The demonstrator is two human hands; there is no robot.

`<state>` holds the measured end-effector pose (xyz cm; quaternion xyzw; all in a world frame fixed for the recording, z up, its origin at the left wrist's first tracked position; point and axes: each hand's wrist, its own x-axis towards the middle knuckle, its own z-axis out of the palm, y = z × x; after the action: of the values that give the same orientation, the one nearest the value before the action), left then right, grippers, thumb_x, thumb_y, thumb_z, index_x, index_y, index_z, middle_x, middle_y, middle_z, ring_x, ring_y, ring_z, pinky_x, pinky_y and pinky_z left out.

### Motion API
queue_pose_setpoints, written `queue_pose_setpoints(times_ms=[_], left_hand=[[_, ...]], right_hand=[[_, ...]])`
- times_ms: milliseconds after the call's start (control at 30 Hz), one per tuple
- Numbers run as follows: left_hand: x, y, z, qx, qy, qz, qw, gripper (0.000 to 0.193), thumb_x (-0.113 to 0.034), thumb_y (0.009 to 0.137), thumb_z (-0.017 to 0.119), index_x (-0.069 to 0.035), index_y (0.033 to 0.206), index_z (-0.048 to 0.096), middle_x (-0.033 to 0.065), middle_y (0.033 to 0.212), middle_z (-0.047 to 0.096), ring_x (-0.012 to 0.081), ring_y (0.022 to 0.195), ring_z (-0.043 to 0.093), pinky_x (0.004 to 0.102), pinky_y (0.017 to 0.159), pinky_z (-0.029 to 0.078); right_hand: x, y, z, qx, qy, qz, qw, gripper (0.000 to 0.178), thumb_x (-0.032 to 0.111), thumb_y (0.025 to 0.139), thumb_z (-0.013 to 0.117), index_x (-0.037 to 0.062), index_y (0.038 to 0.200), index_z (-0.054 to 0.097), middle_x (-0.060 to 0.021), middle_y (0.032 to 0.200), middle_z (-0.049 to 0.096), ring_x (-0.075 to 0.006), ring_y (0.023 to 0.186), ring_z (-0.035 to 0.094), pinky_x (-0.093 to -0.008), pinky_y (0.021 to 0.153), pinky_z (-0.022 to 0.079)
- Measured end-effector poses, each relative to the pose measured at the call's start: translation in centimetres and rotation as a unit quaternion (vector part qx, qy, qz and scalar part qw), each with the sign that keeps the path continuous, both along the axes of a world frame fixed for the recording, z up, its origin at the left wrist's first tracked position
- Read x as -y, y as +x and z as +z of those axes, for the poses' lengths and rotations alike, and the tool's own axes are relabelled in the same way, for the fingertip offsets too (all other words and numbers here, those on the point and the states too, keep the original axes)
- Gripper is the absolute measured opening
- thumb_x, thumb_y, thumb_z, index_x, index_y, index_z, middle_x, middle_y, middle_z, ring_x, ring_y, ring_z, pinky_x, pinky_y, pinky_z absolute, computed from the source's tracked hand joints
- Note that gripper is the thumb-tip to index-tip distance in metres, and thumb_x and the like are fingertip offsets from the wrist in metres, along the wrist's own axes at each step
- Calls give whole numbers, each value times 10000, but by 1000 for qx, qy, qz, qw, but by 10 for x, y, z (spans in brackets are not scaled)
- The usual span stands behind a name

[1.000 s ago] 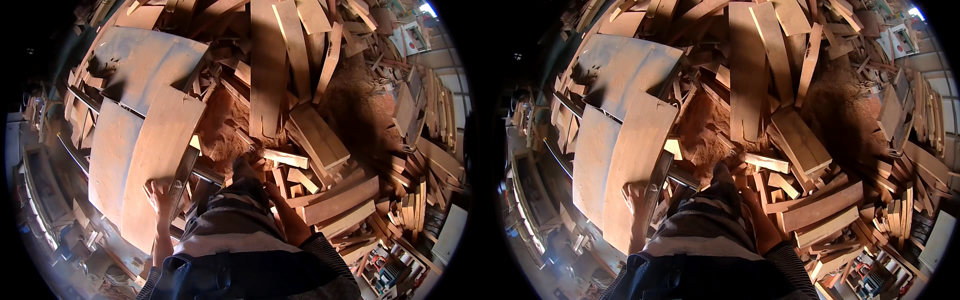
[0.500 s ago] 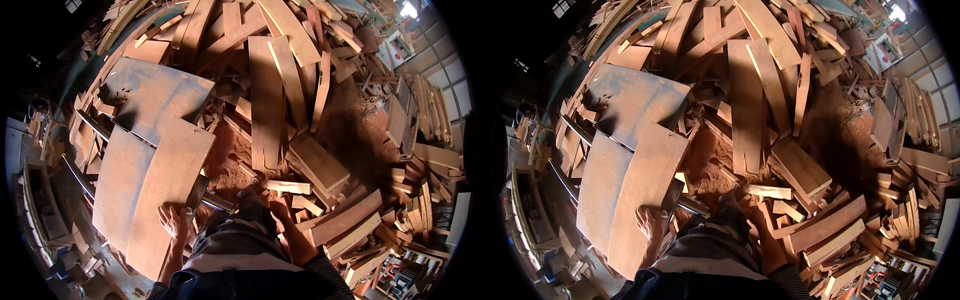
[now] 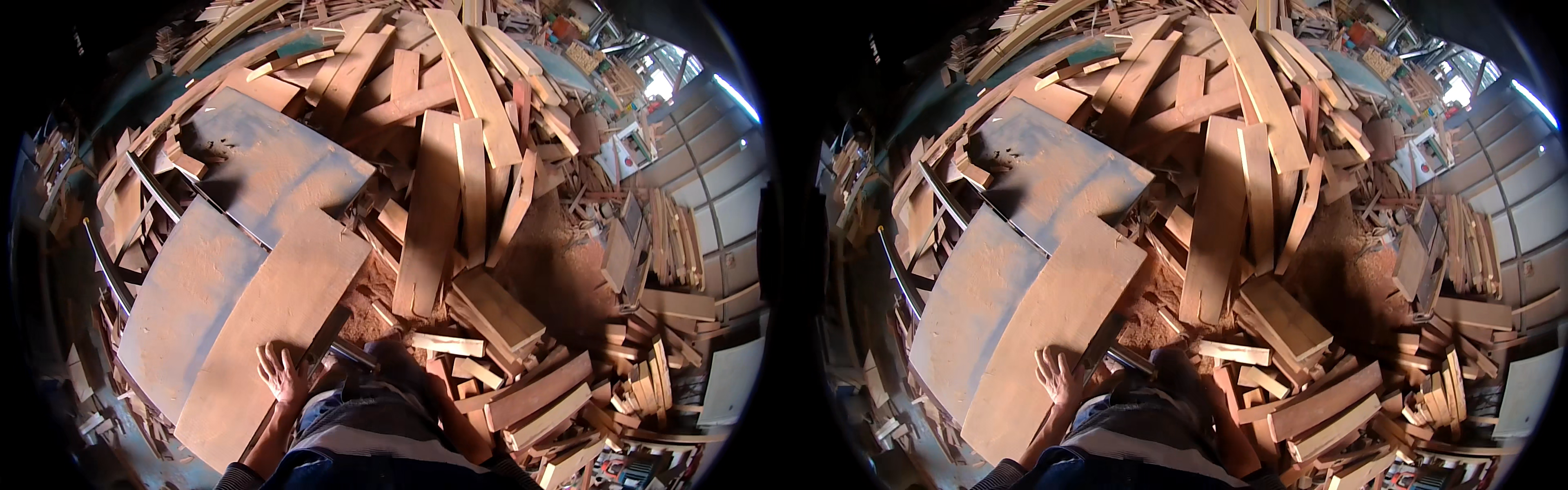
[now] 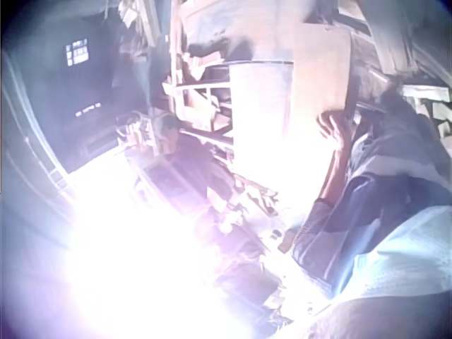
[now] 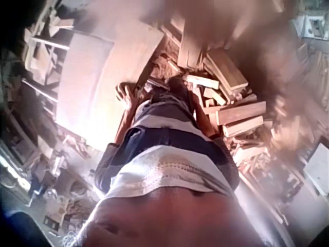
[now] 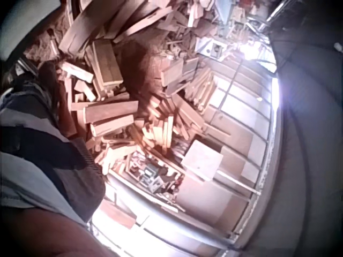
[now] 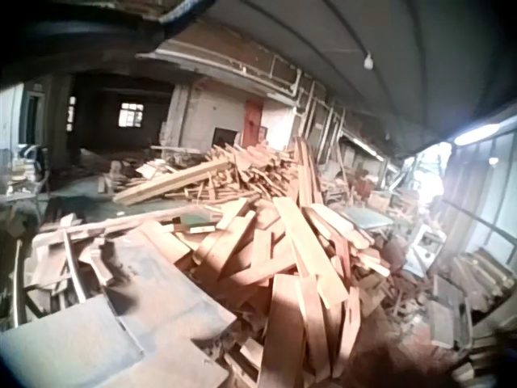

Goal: The person measures various pieces of curved and rectangular wood using a tape measure while standing over a pile of wood scraps.

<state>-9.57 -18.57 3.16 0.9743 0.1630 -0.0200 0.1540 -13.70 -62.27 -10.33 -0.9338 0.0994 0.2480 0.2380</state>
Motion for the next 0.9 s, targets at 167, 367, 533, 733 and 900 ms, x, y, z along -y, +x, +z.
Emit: queue_pose_setpoints(times_ms=[167,367,533,733,900], left_hand=[[-5,-7,-7,5,9,-1,1000,670,-353,830,764,13,1328,507,266,1600,248,489,1521,106,682,1144,189],[2,-5,-1,17,25,7,1000,641,-304,816,752,49,1303,530,295,1578,269,502,1511,139,677,1152,187],[21,3,3,53,55,-2,997,795,-386,794,773,117,1318,449,344,1529,280,555,1479,149,676,1175,155],[36,8,-13,12,114,46,992,1040,-397,635,890,138,1358,369,343,1534,242,545,1496,91,639,1222,116],[49,22,-9,-47,111,91,989,1159,-387,629,911,100,1446,247,331,1547,226,528,1500,100,624,1218,145]], right_hand=[[-8,1,30,-12,36,-39,999,343,340,945,535,63,988,731,-180,1009,735,-373,991,703,-485,827,551],[18,10,13,-156,-24,8,987,322,309,953,529,64,1011,730,-172,1026,737,-374,990,704,-481,842,554],[70,35,-19,-157,-33,114,980,282,304,896,648,119,1093,732,-126,1052,745,-353,1021,705,-456,885,558],[106,82,-10,-110,12,24,994,345,323,851,703,103,1117,700,-160,1021,737,-369,980,706,-470,876,557],[161,104,-52,-137,5,119,983,450,470,916,594,63,1104,627,-211,1027,708,-396,970,697,-518,832,549]])
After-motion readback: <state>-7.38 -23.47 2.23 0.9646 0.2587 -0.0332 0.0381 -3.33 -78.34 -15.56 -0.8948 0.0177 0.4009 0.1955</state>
